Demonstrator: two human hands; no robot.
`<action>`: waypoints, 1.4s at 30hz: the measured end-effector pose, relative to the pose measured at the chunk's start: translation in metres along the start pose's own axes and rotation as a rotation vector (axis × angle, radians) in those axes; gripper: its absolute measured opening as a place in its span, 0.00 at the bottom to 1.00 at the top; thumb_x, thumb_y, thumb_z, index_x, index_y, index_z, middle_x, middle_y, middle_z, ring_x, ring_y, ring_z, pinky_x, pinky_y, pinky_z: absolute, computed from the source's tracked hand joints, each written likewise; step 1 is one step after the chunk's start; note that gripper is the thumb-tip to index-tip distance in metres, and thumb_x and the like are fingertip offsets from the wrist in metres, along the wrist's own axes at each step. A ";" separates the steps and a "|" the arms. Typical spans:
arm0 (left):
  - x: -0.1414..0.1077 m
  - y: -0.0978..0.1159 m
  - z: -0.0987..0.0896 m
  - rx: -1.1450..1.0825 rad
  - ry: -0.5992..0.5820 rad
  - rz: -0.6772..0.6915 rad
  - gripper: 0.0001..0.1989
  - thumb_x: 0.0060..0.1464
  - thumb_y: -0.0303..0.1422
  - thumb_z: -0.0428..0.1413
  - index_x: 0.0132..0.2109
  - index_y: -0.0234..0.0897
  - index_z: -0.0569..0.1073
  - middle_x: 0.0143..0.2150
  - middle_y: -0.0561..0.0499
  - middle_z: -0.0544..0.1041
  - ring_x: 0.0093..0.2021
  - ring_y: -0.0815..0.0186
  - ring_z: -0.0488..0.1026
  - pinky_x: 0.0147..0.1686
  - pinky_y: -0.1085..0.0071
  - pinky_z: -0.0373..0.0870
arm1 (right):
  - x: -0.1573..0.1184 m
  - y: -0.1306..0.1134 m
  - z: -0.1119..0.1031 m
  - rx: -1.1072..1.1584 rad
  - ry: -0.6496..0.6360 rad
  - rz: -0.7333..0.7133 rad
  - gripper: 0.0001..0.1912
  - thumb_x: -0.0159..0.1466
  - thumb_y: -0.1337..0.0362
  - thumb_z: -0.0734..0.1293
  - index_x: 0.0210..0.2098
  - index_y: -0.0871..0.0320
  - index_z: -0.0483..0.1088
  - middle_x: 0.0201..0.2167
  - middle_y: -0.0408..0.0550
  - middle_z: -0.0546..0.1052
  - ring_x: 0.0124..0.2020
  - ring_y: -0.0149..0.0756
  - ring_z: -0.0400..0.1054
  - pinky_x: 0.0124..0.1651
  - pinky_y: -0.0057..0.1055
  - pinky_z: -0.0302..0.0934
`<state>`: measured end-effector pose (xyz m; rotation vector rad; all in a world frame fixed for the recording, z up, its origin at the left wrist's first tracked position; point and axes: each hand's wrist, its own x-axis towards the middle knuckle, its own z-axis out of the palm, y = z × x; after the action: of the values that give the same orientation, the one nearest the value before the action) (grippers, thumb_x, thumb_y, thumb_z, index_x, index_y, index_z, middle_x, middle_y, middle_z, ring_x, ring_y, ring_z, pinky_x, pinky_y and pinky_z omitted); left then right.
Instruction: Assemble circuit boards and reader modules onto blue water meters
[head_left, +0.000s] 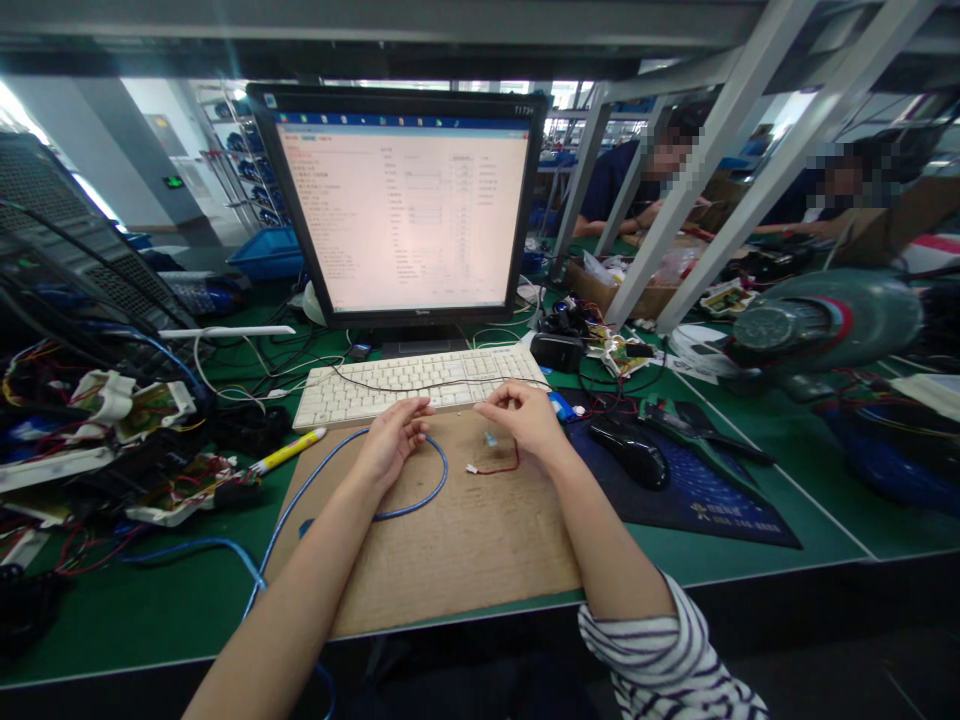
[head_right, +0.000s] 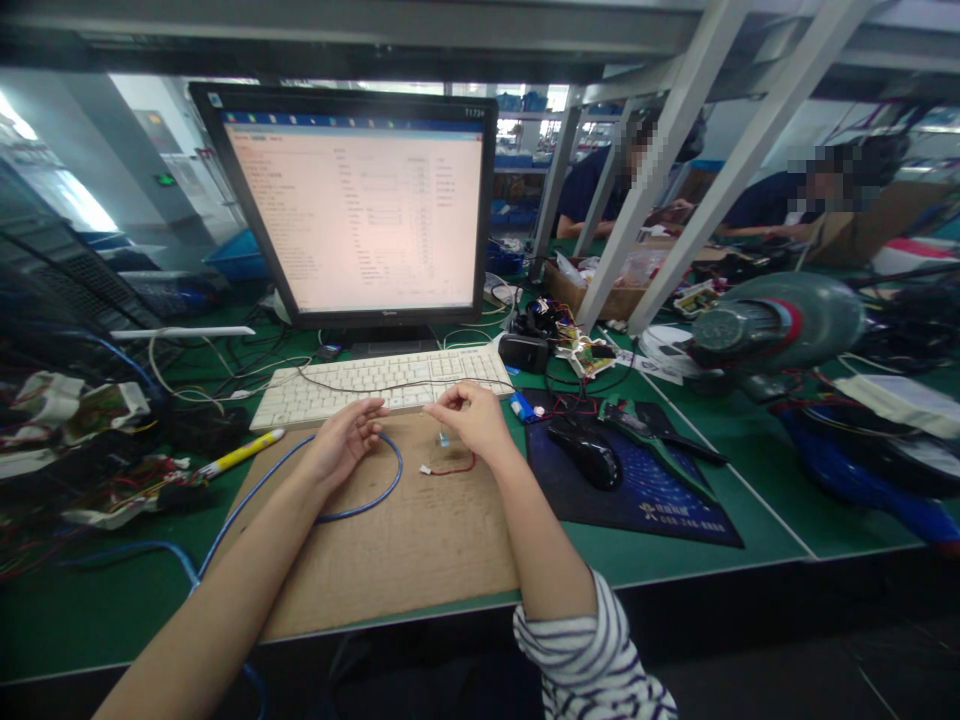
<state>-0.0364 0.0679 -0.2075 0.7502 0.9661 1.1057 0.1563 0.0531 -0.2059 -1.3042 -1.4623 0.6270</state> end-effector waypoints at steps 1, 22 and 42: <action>0.000 0.000 0.000 0.000 0.000 0.001 0.07 0.48 0.30 0.56 0.35 0.31 0.74 0.31 0.48 0.74 0.23 0.75 0.68 0.21 0.81 0.63 | 0.000 0.000 0.000 -0.002 0.006 0.000 0.09 0.48 0.63 0.71 0.18 0.59 0.67 0.19 0.41 0.68 0.20 0.27 0.56 0.25 0.27 0.52; 0.001 0.000 0.000 0.001 0.006 -0.002 0.08 0.47 0.31 0.57 0.35 0.31 0.74 0.31 0.49 0.74 0.23 0.76 0.68 0.21 0.81 0.63 | 0.001 0.010 0.004 -0.059 0.037 -0.211 0.05 0.57 0.66 0.64 0.28 0.58 0.72 0.30 0.46 0.74 0.35 0.33 0.67 0.37 0.31 0.59; 0.001 0.001 -0.001 -0.011 0.020 -0.003 0.07 0.48 0.31 0.55 0.35 0.31 0.74 0.32 0.49 0.74 0.23 0.76 0.68 0.20 0.81 0.63 | -0.005 0.006 0.007 -0.169 0.198 -0.328 0.07 0.59 0.66 0.63 0.32 0.56 0.74 0.31 0.46 0.77 0.32 0.34 0.70 0.34 0.31 0.62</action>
<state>-0.0376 0.0696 -0.2074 0.7296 0.9771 1.1165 0.1517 0.0515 -0.2153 -1.1803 -1.5434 0.1578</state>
